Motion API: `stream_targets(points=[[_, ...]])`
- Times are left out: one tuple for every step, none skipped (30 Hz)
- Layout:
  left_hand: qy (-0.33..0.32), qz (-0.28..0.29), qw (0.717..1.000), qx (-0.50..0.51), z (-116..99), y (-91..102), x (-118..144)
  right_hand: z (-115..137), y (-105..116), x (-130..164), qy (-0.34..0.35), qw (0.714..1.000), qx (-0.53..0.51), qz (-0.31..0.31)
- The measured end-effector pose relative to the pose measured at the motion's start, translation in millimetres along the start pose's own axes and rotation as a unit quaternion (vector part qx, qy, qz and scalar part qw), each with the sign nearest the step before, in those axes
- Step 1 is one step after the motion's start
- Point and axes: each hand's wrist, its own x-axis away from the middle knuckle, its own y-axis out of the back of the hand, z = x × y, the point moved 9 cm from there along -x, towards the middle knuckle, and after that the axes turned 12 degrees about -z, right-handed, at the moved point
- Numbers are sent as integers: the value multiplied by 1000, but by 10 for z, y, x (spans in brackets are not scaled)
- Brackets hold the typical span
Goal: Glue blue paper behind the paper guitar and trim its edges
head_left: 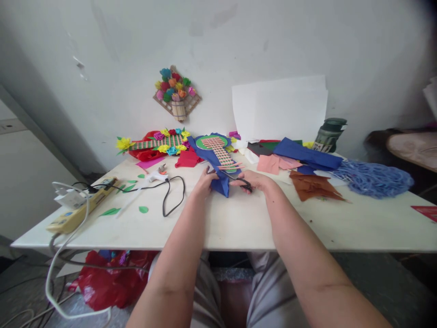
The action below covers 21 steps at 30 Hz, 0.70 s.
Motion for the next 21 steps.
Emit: stream_targets(points=[[8, 2, 1000, 20, -1, -17, 7, -11, 0, -7, -3, 1000, 1, -1], [12, 17, 999, 39, -10, -56, 22, -23, -1, -16, -6, 1000, 2, -1], [12, 36, 998, 57, -23, -102, 40, -34, -2, -25, -9, 1000, 2, -3], [12, 52, 996, 70, -33, -140, 56, -40, -5, -33, -10, 1000, 2, -4], [14, 60, 995, 78, -34, -162, 65, -42, -10, -38, -10, 1000, 3, -5], [20, 57, 995, 80, -20, -163, 63, -40, -15, -41, -9, 1000, 5, -6], [29, 45, 996, 76, 2, -145, 53, -35, -22, -41, -8, 1000, 7, -7], [39, 29, 996, 69, 26, -116, 39, -32, -30, -39, -9, 1000, 10, -6], [48, 15, 997, 63, 45, -87, 26, -30, -36, -35, -11, 1000, 14, -7], [58, 6, 996, 61, 58, -66, 18, -28, -38, -31, -12, 1000, 19, -9], [64, 4, 996, 64, 56, -58, 14, -23, -38, -28, -11, 1000, 24, -12], [66, 11, 995, 73, 40, -64, 16, -19, -36, -27, -8, 999, 29, -15], [64, 25, 994, 85, 12, -83, 22, -15, -33, -28, -5, 999, 35, -18], [63, 42, 993, 95, -12, -108, 30, -14, -31, -30, -3, 999, 42, -21], [63, 54, 992, 98, -28, -125, 34, -13, -31, -33, 0, 999, 48, -22], [65, 53, 993, 88, -24, -122, 28, -14, -34, -36, 2, 998, 55, -21], [68, 41, 995, 67, -1, -98, 12, -12, -37, -39, 5, 998, 61, -20], [73, 20, 996, 40, 37, -57, -13, -7, -39, -41, 9, 998, 66, -20], [75, -7, 997, 12, 75, -5, -43, 1, -43, -42, 14, 997, 69, -19], [73, -32, 997, -10, 109, 44, -74, 8, -46, -42, 18, 997, 71, -19], [65, -51, 996, -23, 132, 83, -103, 13, -51, -40, 19, 997, 70, -17]])
